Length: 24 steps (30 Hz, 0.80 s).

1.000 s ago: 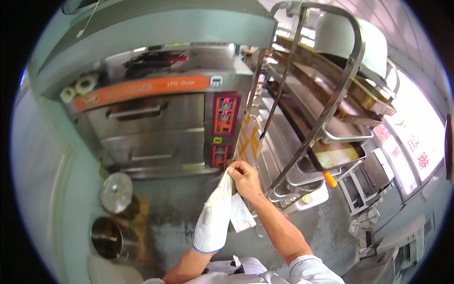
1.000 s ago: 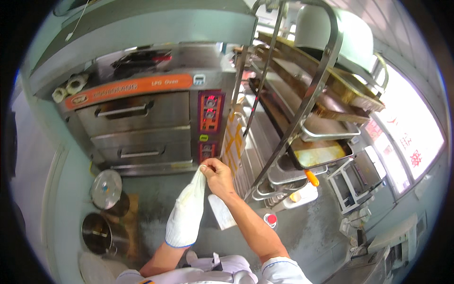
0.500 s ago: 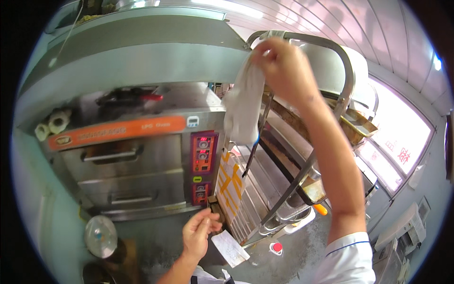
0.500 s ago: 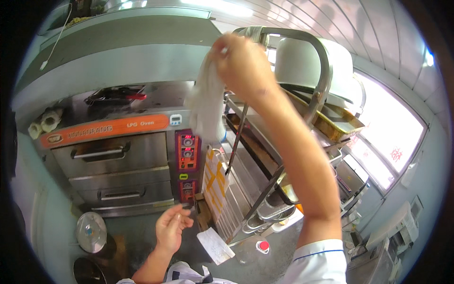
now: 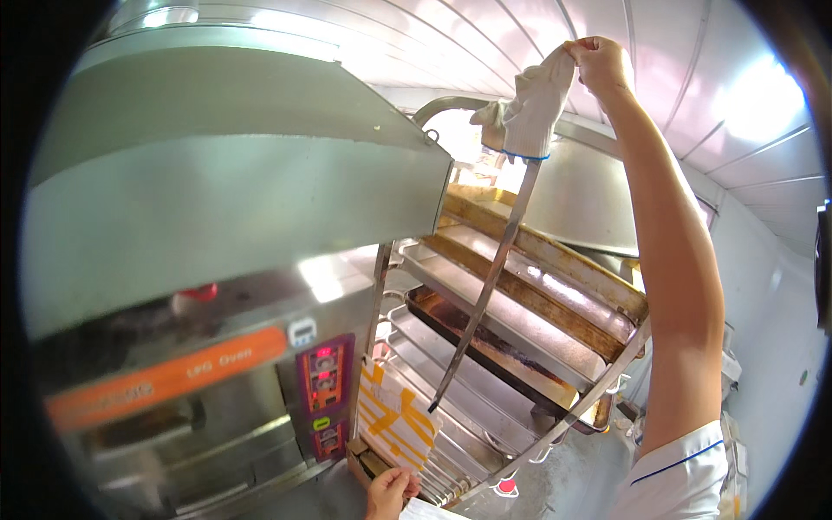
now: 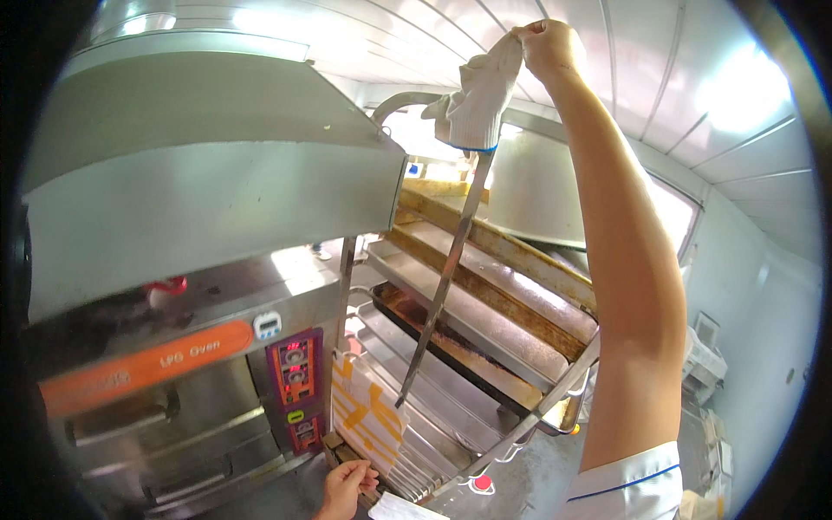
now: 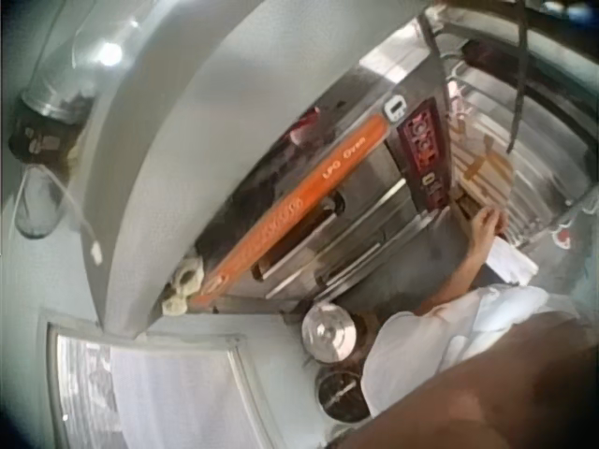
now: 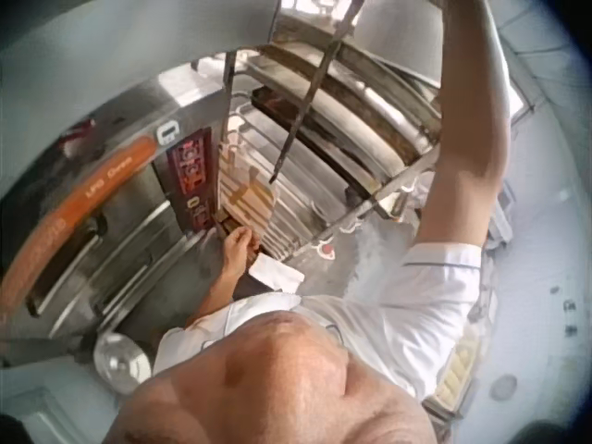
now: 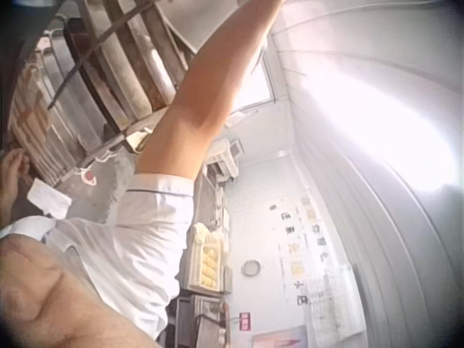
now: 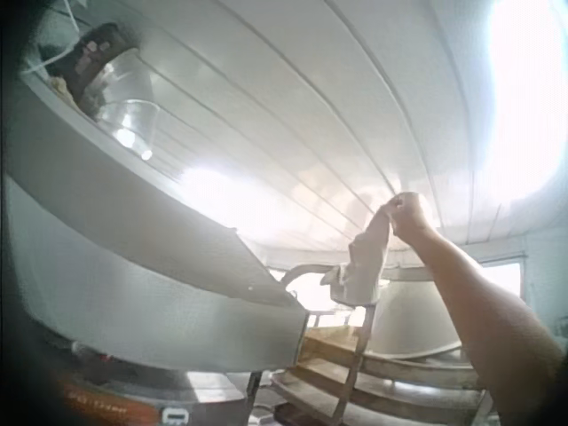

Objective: The person uses a metal spatula to transfer round baked buns from a tray onto a white bin, stacking them in neat rows. After stacking, the person carries the bin to a display area, then returns to the sink to wash and dry their hands.

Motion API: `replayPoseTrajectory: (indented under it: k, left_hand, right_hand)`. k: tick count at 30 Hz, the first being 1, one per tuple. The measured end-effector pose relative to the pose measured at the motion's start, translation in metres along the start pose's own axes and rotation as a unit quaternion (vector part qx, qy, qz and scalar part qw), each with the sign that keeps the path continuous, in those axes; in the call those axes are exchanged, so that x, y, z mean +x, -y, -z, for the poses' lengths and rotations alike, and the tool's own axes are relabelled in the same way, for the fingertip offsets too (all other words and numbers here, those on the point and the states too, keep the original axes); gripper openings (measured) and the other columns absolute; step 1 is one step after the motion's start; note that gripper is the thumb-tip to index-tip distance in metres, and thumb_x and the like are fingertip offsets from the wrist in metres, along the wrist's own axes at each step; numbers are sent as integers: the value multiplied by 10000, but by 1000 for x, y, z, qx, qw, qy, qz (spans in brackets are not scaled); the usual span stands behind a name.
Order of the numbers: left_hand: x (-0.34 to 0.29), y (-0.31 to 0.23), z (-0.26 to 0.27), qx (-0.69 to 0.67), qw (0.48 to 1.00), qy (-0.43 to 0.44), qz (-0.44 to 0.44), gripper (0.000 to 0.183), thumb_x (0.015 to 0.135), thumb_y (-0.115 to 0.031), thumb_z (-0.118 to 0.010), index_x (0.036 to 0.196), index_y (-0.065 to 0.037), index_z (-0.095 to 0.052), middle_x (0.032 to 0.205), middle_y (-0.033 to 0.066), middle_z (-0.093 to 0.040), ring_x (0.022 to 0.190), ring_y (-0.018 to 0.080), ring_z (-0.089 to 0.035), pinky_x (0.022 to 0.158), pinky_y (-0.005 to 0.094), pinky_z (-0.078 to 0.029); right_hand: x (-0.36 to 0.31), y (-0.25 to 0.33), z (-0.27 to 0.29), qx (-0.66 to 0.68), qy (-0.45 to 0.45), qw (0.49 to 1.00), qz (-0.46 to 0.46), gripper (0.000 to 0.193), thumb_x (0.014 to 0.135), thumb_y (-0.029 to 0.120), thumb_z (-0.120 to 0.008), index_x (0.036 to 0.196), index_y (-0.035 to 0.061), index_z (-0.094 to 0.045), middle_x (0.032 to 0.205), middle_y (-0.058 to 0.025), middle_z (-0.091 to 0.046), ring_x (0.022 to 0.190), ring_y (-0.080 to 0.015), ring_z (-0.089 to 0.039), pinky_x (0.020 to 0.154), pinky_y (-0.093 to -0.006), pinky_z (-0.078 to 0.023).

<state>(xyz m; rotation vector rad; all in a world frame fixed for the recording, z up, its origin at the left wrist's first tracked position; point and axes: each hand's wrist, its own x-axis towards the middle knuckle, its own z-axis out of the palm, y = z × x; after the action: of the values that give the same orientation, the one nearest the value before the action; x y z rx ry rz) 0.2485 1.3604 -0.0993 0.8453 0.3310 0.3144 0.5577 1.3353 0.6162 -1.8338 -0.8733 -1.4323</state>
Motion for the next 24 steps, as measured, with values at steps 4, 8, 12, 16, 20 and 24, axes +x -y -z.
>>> replayPoseTrajectory:
  k: [4,8,12,16,20,24]
  left_hand:
    - [29,-13,23,36,996,60,48,281,1082,-211,-564,843,-78,-630,709,31,-620,547,98,-511,489,247,-385]
    - [41,-1,34,13,994,81,73,258,1072,-202,-586,874,-51,-655,713,36,-625,594,118,-564,553,247,-444]
    - [45,14,45,10,989,84,121,176,1048,-186,-638,1038,-19,-695,805,54,-671,650,139,-624,576,260,-485]
    - [53,21,47,29,987,79,140,202,1049,-187,-637,1130,-6,-679,870,85,-688,650,160,-631,563,287,-523]
    - [52,25,24,75,983,115,118,216,1047,-175,-638,1193,-23,-681,932,100,-708,695,171,-647,624,320,-567]
    - [21,46,-17,80,971,135,178,185,1068,-154,-576,1200,-27,-605,995,126,-736,723,187,-707,625,327,-587]
  right_hand:
    - [21,-18,-41,-162,29,986,33,206,846,223,-749,926,38,-790,856,-163,-769,790,-300,-747,767,-383,-606]
    - [3,-21,-65,-376,294,878,19,426,902,393,-620,1109,60,-786,1218,-168,-734,1116,-344,-704,978,-459,-540]
    - [-12,-8,-54,-387,221,895,-11,436,915,409,-604,1097,56,-785,1150,-165,-759,1081,-343,-720,940,-468,-542]
    - [-46,8,-46,-476,324,781,242,232,1004,164,-558,983,117,-784,1061,-168,-760,1013,-307,-727,909,-398,-581]
    - [-99,30,23,-176,56,979,86,218,904,202,-590,859,73,-760,782,-165,-756,728,-310,-764,660,-450,-606]
    - [-265,37,130,-32,232,958,164,269,746,243,-773,948,66,-765,867,-126,-727,778,-283,-704,754,-424,-564]
